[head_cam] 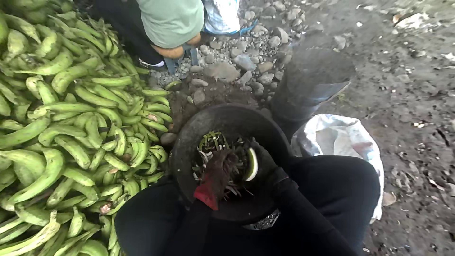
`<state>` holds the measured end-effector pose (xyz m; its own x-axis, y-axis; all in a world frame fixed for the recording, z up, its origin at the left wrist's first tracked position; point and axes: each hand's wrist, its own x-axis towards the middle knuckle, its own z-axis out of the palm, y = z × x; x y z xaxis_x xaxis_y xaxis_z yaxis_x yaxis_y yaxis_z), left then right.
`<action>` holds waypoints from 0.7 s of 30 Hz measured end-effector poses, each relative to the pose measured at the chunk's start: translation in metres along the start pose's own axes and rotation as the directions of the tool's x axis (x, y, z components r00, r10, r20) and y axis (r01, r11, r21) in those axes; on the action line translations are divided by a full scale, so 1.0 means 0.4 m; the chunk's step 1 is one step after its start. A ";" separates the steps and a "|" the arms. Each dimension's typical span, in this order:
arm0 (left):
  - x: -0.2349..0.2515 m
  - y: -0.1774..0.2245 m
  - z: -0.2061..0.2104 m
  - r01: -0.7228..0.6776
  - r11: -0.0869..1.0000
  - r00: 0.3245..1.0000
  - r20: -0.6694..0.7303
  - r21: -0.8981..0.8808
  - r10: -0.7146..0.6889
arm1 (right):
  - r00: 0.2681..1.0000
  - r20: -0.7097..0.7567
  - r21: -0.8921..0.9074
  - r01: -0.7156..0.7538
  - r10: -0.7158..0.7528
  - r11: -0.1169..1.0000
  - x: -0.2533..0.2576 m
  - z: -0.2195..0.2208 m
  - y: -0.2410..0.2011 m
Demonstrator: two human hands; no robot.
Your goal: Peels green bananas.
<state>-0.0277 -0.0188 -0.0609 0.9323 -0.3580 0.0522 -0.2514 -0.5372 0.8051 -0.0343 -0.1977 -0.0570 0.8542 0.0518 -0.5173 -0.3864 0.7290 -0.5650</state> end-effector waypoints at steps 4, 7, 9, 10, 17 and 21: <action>-0.044 0.000 0.004 -0.341 0.934 0.940 0.056 0.101 0.337 | 0.988 0.112 0.096 -0.113 0.102 0.989 0.010 -0.035 -0.071; -0.054 0.013 -0.009 -0.358 0.924 0.933 0.090 0.136 0.349 | 0.971 0.190 0.040 -0.157 0.147 0.987 0.013 -0.046 -0.095; -0.048 0.014 -0.017 -0.348 0.925 0.936 0.116 0.153 0.333 | 0.962 0.224 -0.021 -0.156 0.157 0.988 0.021 -0.048 -0.090; -0.045 0.014 -0.020 -0.348 0.925 0.935 0.123 0.155 0.331 | 0.963 0.222 -0.062 -0.141 0.151 0.988 0.025 -0.047 -0.086; -0.036 0.031 -0.015 -0.264 0.945 0.964 0.086 0.191 0.252 | 0.988 0.156 -0.260 0.046 -0.005 0.964 0.017 -0.024 -0.037; -0.020 0.042 0.000 -0.002 0.976 0.992 -0.122 0.218 0.029 | 0.944 0.175 -0.461 0.329 -0.278 0.824 -0.015 0.005 0.028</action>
<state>-0.0395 -0.0251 -0.0478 0.9493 -0.2778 0.1471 -0.3038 -0.6902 0.6567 -0.0430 -0.1886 -0.0591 0.9752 -0.0342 -0.2186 -0.1982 0.3036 -0.9320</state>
